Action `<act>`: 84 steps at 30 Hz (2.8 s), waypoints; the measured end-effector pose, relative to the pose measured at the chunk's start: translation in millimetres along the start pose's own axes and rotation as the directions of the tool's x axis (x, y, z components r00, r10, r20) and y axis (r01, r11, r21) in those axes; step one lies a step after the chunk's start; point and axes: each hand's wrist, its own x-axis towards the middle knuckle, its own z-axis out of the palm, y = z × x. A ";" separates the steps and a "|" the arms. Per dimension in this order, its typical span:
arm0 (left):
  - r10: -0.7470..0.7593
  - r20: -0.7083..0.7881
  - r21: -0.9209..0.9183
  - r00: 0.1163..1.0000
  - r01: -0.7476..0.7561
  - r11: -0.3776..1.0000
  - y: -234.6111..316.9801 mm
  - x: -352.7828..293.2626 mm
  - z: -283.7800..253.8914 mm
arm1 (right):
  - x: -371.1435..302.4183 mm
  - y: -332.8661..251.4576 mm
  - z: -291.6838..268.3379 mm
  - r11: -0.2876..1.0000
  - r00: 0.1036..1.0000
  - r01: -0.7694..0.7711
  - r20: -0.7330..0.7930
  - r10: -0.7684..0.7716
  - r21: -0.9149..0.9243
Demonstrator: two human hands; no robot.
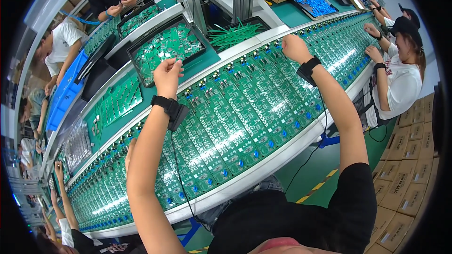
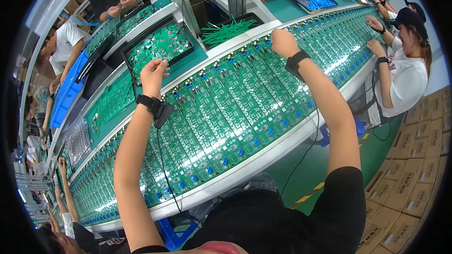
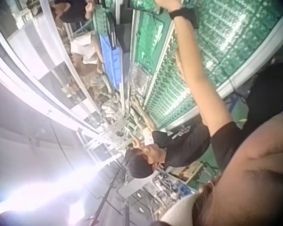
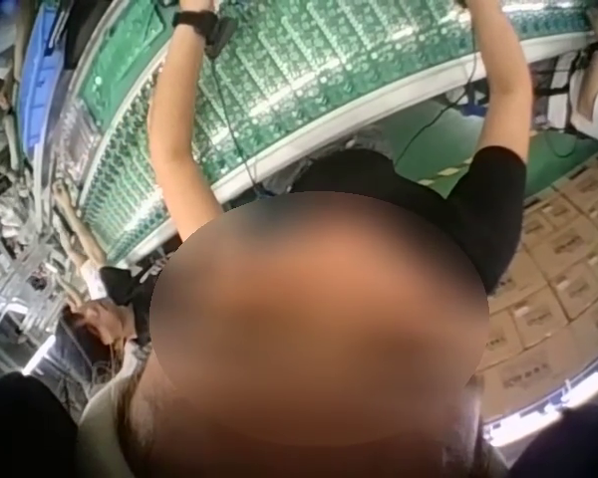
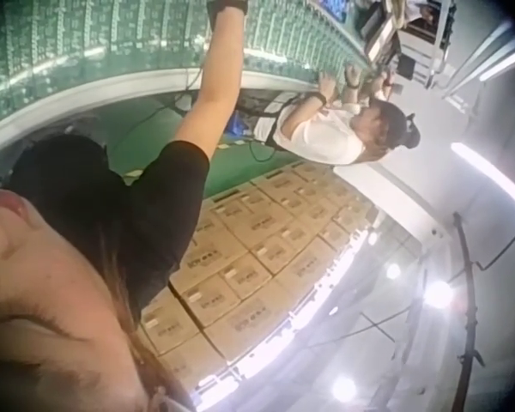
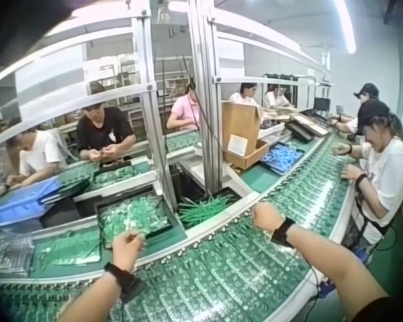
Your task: The person picks up a green component from a tray and fits it onto a circuit board on the assembly line. This process is repeated as they retrieve more components from the tray and install them onto the boards.
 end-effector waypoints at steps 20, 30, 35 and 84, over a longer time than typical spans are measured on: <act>-0.120 0.297 -0.121 0.947 0.162 0.979 32.3 -50.3 24.5 | -33.1 -62.4 -36.2 0.978 0.995 0.084 -0.072 -0.071 0.190; -0.181 0.480 -0.186 0.859 0.301 0.935 43.9 -90.1 78.5 | -86.4 -144.2 -60.1 0.266 0.934 -0.260 0.311 -0.176 0.928; -0.173 0.452 -0.150 0.875 0.266 0.952 46.2 -93.7 81.7 | -98.7 -156.6 -66.5 0.015 0.949 -0.298 0.298 -0.106 0.954; 0.314 0.126 0.830 0.941 -0.274 0.486 -29.6 52.0 -47.7 | -71.3 72.7 -46.9 0.830 0.953 -0.298 0.192 0.232 0.471</act>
